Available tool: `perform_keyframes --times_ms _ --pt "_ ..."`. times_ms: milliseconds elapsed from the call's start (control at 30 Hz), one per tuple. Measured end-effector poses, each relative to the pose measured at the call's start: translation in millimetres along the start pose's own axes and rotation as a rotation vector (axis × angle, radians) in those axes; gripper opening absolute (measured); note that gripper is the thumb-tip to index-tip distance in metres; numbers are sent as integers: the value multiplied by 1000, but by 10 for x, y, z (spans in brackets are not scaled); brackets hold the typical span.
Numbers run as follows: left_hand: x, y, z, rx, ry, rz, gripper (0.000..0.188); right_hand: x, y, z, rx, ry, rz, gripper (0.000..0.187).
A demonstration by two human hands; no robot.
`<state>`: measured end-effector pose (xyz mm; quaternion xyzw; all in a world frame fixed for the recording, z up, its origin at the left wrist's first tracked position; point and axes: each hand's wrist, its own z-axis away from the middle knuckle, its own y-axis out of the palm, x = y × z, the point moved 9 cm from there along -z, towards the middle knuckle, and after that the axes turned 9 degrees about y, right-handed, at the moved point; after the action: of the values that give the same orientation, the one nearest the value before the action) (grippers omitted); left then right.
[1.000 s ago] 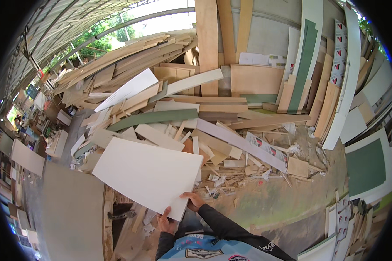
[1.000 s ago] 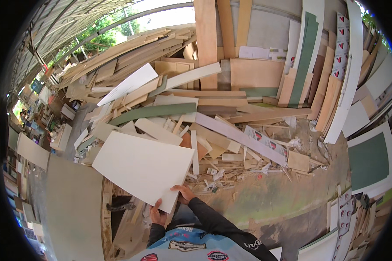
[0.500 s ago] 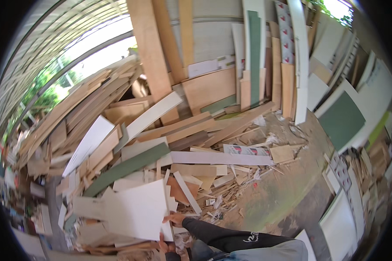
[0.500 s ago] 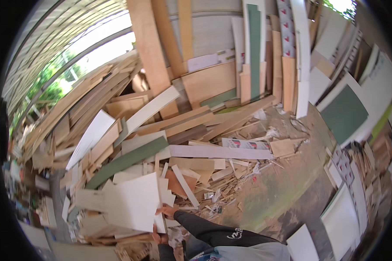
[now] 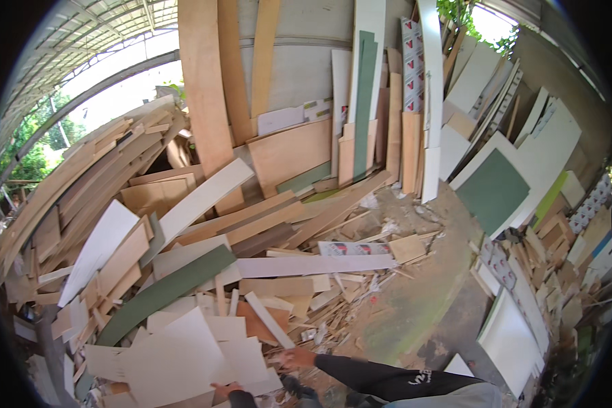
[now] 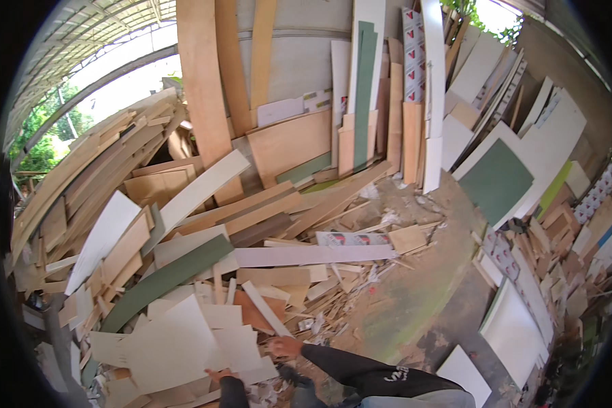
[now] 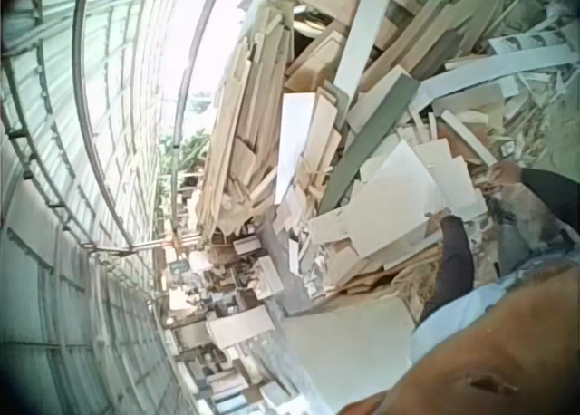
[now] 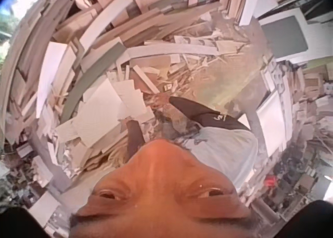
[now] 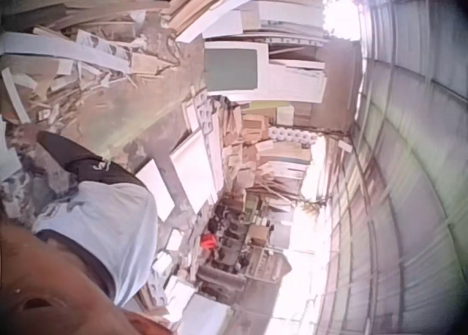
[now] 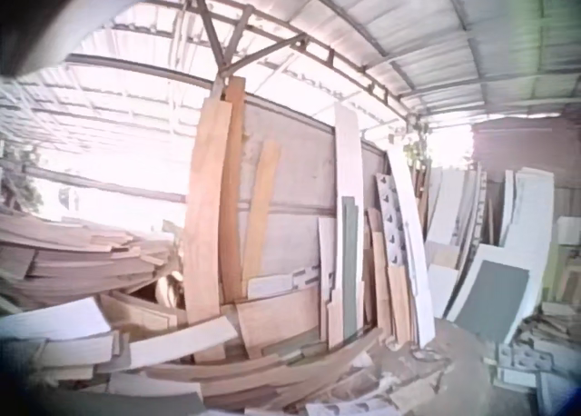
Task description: The person sorts and organizes white-laminated wood panels by picking them up from a workbench, carrying them to a storage pile, and leaning them against other panels before returning to the bench.
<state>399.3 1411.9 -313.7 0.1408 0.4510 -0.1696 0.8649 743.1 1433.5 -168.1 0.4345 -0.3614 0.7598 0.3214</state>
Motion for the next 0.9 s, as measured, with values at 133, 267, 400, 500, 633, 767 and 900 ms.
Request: perform_keyframes --times_ms 133,267,400,500,633,767,900 --pt "-24 -162 -146 -162 -13 -232 55 -1558 -715 1746 -292 505 387 40" --pt "115 -93 -68 -63 -22 -372 54 -2715 -935 4172 -268 1082 709 40" --pt "31 -118 -68 79 40 -540 53 -2558 -408 5055 -409 1340 123 22" --pt "160 -12 192 292 60 -681 53 -2319 155 5101 -447 1331 -410 27" --pt "476 261 817 653 23 -779 53 -2380 216 4533 -15 1057 280 35" --pt "986 373 1553 468 -432 -685 53 -2552 -230 4411 -299 940 267 38" --pt "1640 619 2468 641 -528 -613 48 -2784 -949 4723 -666 850 -23 29"
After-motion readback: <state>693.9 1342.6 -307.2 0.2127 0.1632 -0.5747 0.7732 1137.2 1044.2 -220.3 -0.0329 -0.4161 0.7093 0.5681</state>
